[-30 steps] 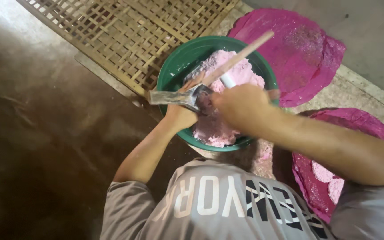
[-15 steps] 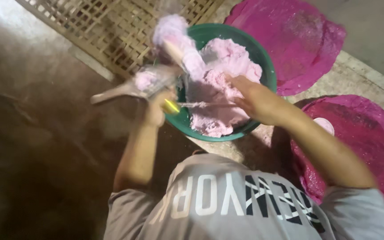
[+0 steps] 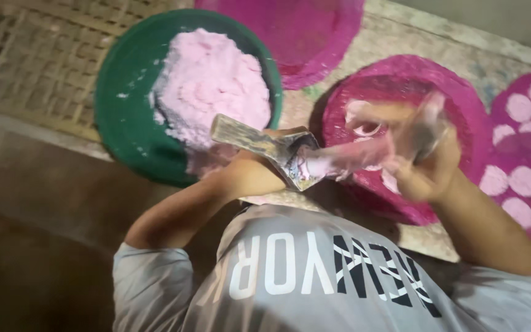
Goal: The person scoops pink dough from a green bowl using a manual press tool and forms round discs on a pink mat. The person repeatedly fills the press, releases the shaped dough onto the mat, and arranges the discs in rows.
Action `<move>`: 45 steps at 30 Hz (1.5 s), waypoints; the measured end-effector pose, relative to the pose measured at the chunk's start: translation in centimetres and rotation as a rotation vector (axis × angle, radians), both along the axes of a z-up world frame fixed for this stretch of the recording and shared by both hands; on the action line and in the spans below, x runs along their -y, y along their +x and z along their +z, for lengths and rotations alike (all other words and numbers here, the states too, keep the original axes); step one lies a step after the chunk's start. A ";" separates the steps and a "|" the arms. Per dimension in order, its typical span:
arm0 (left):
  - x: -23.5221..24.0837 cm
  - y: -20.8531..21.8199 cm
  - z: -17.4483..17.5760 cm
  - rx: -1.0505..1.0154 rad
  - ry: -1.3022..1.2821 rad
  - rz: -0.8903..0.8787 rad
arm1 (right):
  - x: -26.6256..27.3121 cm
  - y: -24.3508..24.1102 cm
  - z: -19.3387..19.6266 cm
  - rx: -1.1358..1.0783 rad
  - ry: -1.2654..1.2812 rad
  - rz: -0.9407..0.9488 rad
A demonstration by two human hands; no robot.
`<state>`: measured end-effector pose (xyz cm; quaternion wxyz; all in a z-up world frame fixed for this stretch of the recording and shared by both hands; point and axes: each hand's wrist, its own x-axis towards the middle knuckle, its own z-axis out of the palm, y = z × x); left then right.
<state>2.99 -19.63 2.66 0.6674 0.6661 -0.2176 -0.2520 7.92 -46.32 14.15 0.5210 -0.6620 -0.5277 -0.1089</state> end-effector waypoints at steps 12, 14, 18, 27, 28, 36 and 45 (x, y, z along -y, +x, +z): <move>14.7 1.8 0.5 0.205 0.279 -0.207 | 7.3 -5.5 -3.2 0.022 -0.228 -0.307; 16.3 3.2 0.4 0.234 0.253 -0.232 | 9.6 -5.5 -5.1 -0.101 -0.305 -0.428; 18.4 8.1 1.1 0.267 0.192 -0.251 | 17.1 -2.6 -7.9 -0.684 -0.471 -0.326; 18.9 17.2 2.3 -0.108 -0.805 -0.037 | 22.8 3.7 -8.3 -1.525 -0.398 0.118; 19.9 17.2 1.3 -0.241 -0.807 0.078 | 22.1 3.9 -8.2 -1.619 -0.358 0.168; 19.2 21.5 -3.1 -0.051 -1.006 0.017 | 21.7 4.1 -11.5 -1.767 -0.015 0.311; 21.2 22.5 -5.9 -0.331 -1.499 -0.095 | 24.2 9.0 -10.4 -1.478 -0.851 -0.295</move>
